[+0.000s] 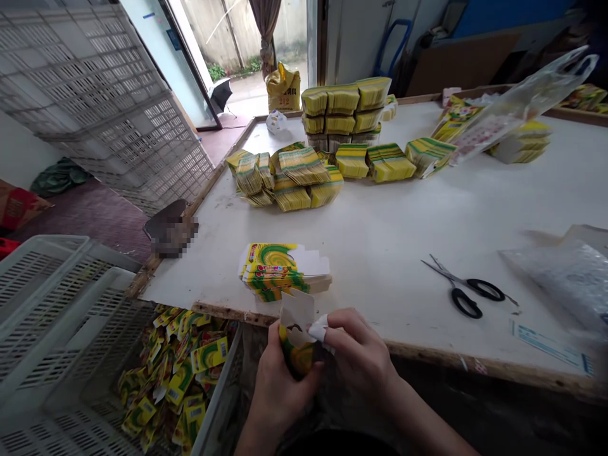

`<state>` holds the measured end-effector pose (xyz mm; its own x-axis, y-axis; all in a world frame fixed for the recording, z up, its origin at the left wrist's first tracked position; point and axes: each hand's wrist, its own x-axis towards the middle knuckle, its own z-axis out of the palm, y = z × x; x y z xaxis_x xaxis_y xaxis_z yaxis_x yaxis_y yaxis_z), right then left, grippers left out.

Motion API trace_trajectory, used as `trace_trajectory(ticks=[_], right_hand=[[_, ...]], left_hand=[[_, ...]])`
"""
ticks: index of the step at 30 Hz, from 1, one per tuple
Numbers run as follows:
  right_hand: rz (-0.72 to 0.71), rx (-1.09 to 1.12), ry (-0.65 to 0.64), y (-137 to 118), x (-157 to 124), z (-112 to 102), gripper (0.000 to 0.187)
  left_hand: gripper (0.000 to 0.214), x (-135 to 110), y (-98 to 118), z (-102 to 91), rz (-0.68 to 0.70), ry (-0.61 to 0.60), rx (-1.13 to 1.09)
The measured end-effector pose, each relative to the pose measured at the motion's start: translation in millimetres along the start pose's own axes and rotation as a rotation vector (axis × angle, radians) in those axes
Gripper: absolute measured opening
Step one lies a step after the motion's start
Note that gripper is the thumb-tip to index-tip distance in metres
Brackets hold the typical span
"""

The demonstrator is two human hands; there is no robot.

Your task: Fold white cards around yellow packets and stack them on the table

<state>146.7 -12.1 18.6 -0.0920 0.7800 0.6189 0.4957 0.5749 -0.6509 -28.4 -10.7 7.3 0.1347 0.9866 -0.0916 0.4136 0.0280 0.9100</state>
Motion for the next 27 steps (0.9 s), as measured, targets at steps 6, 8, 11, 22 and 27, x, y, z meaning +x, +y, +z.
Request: trace_trajectory(ticks=[6, 8, 11, 22, 27], right_hand=[[0.106, 0.082, 0.108, -6.2, -4.4, 10.3, 0.029], [0.171, 0.186, 0.112, -10.5, -12.0, 16.7, 0.031], [0.213, 0.335, -0.009, -14.7, -18.8, 15.8, 0.029], [0.951, 1.015, -0.051, -1.3, 13.8, -8.5, 0.033], [1.288, 1.364, 0.062, 4.6, 0.9, 13.3, 0.025]], left_hand=[[0.057, -1.9, 1.9, 3.4, -0.007, 0.106, 0.105], [0.062, -3.6, 0.8, 6.0, -0.033, 0.166, 0.105], [0.073, -5.5, -1.0, 7.6, -0.022, 0.210, 0.089], [0.080, -11.4, -9.0, 10.3, 0.361, 0.103, 0.299], [0.072, -14.0, -14.4, 17.1, 0.441, 0.211, 0.311]])
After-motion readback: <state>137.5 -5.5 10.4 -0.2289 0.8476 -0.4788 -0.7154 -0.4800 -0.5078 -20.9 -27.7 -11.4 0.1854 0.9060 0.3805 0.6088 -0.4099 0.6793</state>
